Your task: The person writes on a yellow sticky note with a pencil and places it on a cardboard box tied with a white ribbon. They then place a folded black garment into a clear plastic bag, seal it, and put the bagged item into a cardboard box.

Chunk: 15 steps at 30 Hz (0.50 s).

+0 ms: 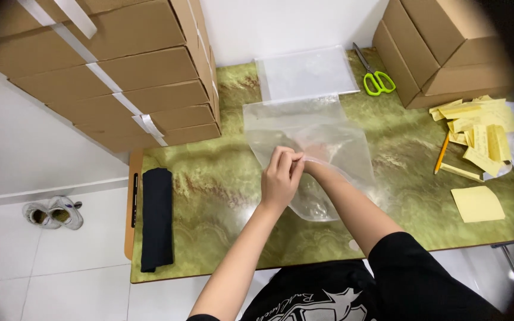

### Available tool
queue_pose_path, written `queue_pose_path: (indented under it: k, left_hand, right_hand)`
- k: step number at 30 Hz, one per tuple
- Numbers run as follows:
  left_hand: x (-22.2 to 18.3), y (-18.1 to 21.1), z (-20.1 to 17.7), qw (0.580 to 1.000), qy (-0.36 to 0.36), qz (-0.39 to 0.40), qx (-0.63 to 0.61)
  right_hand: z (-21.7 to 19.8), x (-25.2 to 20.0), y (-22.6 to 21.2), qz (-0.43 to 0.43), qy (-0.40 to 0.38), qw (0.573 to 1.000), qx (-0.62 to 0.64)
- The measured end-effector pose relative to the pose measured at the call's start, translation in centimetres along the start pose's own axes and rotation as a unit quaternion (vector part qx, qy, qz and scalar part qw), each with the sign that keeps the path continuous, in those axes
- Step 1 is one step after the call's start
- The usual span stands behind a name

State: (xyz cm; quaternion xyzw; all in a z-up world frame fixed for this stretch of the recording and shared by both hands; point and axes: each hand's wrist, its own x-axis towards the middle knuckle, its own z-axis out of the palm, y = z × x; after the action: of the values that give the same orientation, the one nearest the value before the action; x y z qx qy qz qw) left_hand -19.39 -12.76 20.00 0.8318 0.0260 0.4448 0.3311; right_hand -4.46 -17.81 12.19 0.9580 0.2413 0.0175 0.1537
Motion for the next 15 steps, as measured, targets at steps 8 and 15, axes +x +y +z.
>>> queue_pose_path:
  k: [8,15]
  left_hand:
    - [0.5,-0.5,-1.0,0.999,0.022,0.033,-0.025]
    - [0.8,0.7,-0.6,0.997,0.043,0.053,-0.045]
  right_hand:
    - [18.1,9.3,-4.7,0.174,0.047,0.836,-0.519]
    - [1.4,3.5,1.3,-0.039,0.032,0.942,0.333]
